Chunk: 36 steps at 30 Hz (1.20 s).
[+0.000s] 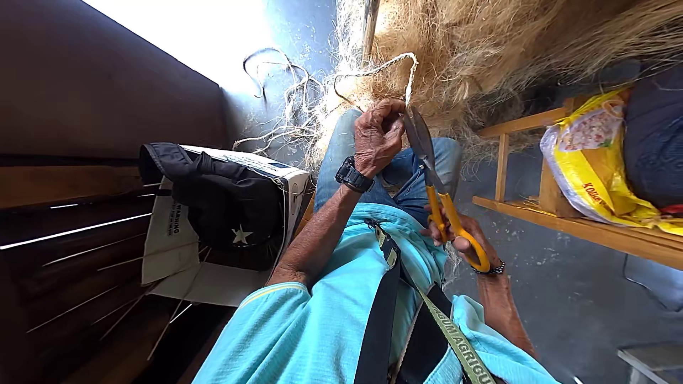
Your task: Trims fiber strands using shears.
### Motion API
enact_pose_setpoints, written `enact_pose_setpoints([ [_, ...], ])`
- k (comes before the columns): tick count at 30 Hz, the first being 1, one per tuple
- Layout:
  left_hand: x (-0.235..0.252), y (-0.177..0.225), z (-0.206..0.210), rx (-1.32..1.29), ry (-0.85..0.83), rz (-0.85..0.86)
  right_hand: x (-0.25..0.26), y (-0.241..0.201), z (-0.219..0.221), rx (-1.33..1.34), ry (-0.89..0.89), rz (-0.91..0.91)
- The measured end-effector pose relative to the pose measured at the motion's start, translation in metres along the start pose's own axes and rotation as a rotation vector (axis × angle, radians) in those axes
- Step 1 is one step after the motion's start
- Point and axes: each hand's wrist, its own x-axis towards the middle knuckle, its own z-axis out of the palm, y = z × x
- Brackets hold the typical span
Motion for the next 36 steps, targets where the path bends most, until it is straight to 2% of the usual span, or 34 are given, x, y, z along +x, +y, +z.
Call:
enact_pose_setpoints([
  [4, -0.003, -0.003, -0.003, -0.113, -0.019, -0.053, 0.001, 0.006, 0.009, 0.176, -0.028, 0.041],
  [9, -0.002, -0.003, -0.006, -0.285, -0.069, -0.184, -0.002, 0.004, 0.014, 0.216, -0.037, 0.068],
  [20, 0.001, -0.008, -0.005, -0.296, -0.066, -0.135, 0.000, -0.003, 0.018, 0.187, -0.078, 0.062],
  [36, 0.001, -0.010, -0.007, -0.282, -0.136, -0.169, 0.006, -0.007, 0.018, 0.239, -0.055, 0.069],
])
